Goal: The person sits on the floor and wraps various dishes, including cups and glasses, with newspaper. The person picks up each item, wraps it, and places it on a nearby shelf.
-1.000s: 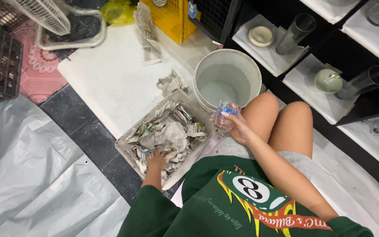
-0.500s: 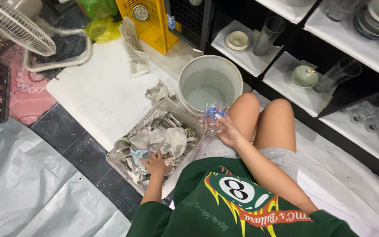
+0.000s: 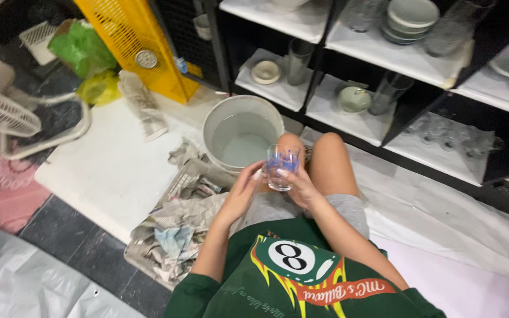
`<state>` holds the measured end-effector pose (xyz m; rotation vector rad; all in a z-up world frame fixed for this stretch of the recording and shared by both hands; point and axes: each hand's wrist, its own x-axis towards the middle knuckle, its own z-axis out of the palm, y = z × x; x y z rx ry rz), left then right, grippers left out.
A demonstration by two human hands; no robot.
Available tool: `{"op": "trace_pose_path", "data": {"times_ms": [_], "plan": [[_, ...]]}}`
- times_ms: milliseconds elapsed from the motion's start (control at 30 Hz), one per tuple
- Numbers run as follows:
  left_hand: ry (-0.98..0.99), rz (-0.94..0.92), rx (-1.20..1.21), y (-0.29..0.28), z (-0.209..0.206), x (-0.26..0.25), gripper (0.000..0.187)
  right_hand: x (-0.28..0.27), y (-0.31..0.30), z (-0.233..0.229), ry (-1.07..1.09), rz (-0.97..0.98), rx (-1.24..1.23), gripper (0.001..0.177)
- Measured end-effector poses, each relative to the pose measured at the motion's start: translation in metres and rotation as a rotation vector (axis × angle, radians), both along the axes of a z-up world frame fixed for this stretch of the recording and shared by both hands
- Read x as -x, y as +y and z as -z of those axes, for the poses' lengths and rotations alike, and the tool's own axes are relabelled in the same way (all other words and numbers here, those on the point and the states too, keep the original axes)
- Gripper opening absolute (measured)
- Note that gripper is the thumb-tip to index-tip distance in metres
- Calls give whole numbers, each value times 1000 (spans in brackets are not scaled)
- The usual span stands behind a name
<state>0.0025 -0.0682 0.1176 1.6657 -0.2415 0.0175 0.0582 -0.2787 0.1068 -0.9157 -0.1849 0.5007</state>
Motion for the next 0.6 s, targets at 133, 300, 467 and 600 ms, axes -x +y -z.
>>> {"op": "trace_pose_path", "data": {"times_ms": [133,300,467,600], "plan": [[13,34,230,-65,-17,-34,62,4,-12,-9,-195,260,76,64],[39,74,417,-126,-32,-52,71,-7,-45,-31,-277,430,154,59],[-12,107,437,-159,-23,-56,73,4,-85,-51,-212,445,86,61],[-90,214,411,-182,-12,-57,72,21,-116,-55,-325,507,366,50]]}}
